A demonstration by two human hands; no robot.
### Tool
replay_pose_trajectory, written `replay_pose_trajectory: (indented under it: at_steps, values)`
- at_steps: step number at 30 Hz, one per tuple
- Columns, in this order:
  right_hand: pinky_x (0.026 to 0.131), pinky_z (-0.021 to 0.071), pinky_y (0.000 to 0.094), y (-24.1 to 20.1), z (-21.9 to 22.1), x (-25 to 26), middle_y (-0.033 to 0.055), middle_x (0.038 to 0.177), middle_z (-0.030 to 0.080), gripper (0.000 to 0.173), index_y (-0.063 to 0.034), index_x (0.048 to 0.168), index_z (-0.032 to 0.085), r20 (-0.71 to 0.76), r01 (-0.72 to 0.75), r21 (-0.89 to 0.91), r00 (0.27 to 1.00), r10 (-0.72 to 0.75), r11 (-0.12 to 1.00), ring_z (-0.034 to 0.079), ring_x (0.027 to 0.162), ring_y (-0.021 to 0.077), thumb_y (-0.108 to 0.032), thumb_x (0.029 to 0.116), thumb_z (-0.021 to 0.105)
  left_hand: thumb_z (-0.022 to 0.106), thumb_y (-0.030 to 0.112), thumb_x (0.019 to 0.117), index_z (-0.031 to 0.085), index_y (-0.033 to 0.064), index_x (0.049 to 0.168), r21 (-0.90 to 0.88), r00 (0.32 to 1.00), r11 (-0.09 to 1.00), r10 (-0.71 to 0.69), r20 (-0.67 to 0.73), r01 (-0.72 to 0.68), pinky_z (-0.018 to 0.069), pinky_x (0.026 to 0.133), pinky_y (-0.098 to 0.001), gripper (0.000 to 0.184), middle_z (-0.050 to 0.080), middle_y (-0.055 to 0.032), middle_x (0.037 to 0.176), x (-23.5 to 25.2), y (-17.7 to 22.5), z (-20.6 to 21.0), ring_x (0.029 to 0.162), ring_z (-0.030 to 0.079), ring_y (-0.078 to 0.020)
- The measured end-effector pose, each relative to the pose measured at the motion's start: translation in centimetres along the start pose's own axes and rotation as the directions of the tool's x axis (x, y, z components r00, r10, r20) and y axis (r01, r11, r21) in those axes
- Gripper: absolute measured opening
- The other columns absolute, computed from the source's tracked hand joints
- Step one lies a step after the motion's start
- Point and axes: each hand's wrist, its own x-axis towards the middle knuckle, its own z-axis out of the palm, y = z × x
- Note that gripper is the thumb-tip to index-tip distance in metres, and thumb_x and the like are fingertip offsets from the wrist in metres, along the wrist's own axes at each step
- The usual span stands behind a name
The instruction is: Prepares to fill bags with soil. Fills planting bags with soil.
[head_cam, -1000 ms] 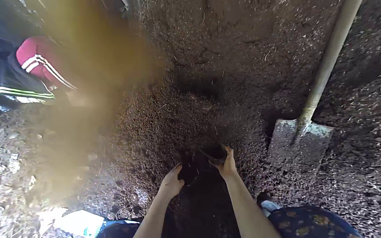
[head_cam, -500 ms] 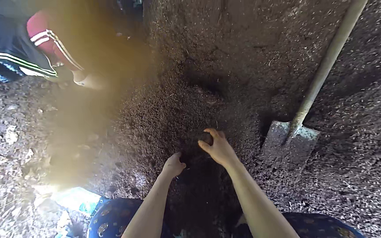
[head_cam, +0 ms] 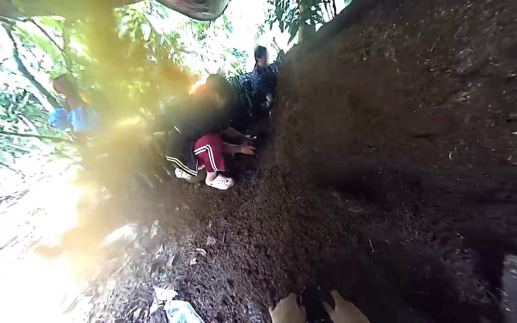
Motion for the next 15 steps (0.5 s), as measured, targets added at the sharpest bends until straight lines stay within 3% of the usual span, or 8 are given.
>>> replay_pose_trajectory:
  at_steps: [2,6,8,12,15]
  values:
    - [0.100,0.0493,0.0625,0.4,-0.2,0.3,0.0238,0.131,0.066,0.058,-0.0093,0.148,0.051,-0.020,0.036,0.015,0.999,-0.035,0.999,0.063,0.123,0.0430,-0.050,0.1062,0.047,0.046,0.049,0.1049,0.061,0.0138,0.139,0.012,1.000,1.000,0.003,0.018,-0.003,0.0361,0.109,-0.0716,0.052,0.068,-0.0158,0.133,0.3,-0.2,0.7,0.129,0.060,-0.0380]
    - [0.097,0.0507,0.0620,1.1,-0.7,-0.5,0.0195,0.126,0.069,0.045,-0.0115,0.132,0.064,-0.032,0.137,-0.071,0.990,-0.140,0.988,0.065,0.121,0.0393,-0.041,0.1099,0.039,0.036,0.047,0.1083,0.066,0.0118,0.131,0.023,1.000,1.000,0.002,-0.005,-0.002,0.0480,0.098,-0.0680,0.052,0.069,-0.0169,0.130,-0.1,0.4,1.6,0.123,0.064,-0.0385]
    - [0.094,0.0523,0.0609,0.7,-2.5,-1.9,0.0175,0.123,0.070,0.044,-0.0134,0.130,0.064,-0.077,0.143,-0.089,0.986,-0.150,0.986,0.067,0.117,0.0376,-0.042,0.1095,0.039,0.038,0.043,0.1093,0.066,0.0125,0.132,-0.008,0.997,1.000,0.030,-0.076,-0.030,0.0519,0.095,-0.0654,0.047,0.069,-0.0167,0.128,-1.7,1.2,0.5,0.119,0.066,-0.0382]
    - [0.091,0.0537,0.0591,-0.8,-4.5,-5.9,0.0204,0.116,0.070,0.043,-0.0084,0.132,0.060,-0.197,0.126,0.018,0.973,-0.120,0.992,0.068,0.110,0.0386,-0.037,0.1112,0.036,0.041,0.034,0.1108,0.065,0.0039,0.131,-0.215,0.969,0.960,0.134,-0.206,-0.179,0.0522,0.096,-0.0608,0.043,0.070,-0.0222,0.119,-3.5,1.7,-0.6,0.113,0.068,-0.0387]
    - [0.097,0.0510,0.0600,0.9,-2.0,-4.3,0.0215,0.129,0.066,0.045,-0.0076,0.139,0.056,-0.093,0.020,-0.010,0.995,-0.021,1.000,0.064,0.120,0.0391,-0.034,0.1114,0.033,0.035,0.036,0.1118,0.060,0.0060,0.137,-0.048,0.989,0.988,0.145,-0.017,-0.146,0.0501,0.100,-0.0624,0.047,0.065,-0.0215,0.132,-0.9,0.8,1.4,0.123,0.063,-0.0386]
